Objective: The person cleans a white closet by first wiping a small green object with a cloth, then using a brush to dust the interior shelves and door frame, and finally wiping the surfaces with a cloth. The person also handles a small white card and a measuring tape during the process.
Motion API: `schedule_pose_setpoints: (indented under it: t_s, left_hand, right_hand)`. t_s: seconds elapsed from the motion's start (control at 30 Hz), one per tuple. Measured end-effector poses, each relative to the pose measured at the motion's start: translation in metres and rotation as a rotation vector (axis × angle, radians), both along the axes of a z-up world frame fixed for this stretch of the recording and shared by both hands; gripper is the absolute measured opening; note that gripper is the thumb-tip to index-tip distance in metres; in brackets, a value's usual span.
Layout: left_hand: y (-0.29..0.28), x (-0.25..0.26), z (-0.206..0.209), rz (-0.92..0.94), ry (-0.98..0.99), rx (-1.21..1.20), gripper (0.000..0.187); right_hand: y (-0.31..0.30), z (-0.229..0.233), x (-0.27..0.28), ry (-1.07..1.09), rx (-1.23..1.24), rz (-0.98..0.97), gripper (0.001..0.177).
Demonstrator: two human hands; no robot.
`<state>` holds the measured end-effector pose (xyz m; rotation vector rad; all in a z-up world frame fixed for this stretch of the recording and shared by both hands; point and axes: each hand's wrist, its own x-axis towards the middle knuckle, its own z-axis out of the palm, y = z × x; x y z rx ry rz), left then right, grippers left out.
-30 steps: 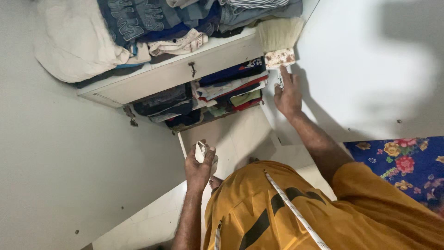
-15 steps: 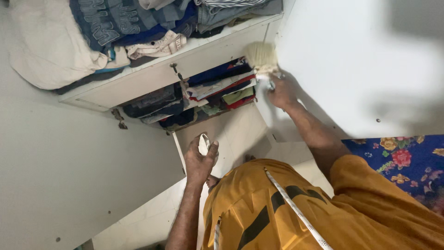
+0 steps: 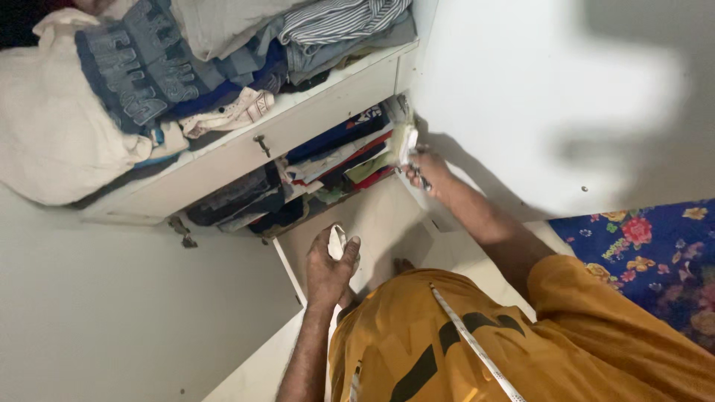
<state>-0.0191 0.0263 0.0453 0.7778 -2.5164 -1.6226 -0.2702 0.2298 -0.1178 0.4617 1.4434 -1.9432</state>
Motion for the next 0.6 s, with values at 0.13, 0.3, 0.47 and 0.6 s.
schedule_pose_setpoints:
  t_s: [0.13, 0.3, 0.47, 0.6]
  left_hand:
    - [-0.015, -0.003, -0.017, -0.056, 0.124, -0.008, 0.052]
    - [-0.04, -0.007, -0.013, -0.11, 0.06, 0.158, 0.047]
    - [-0.052, -0.017, -0.014, -0.108, -0.018, 0.354, 0.045]
    - [-0.055, -0.013, -0.022, -0.206, 0.018, 0.392, 0.048]
  right_hand:
    - [0.005, 0.043, 0.064, 0.125, 0.176, 0.03, 0.062]
    - [0.011, 0.157, 0.116, 1.479, 0.816, 0.035, 0.057]
    - [0.013, 0.172, 0.113, 1.324, 1.075, -0.267, 0.055]
    - [-0.012, 0.102, 0.091, 0.817, 0.753, -0.219, 0.072]
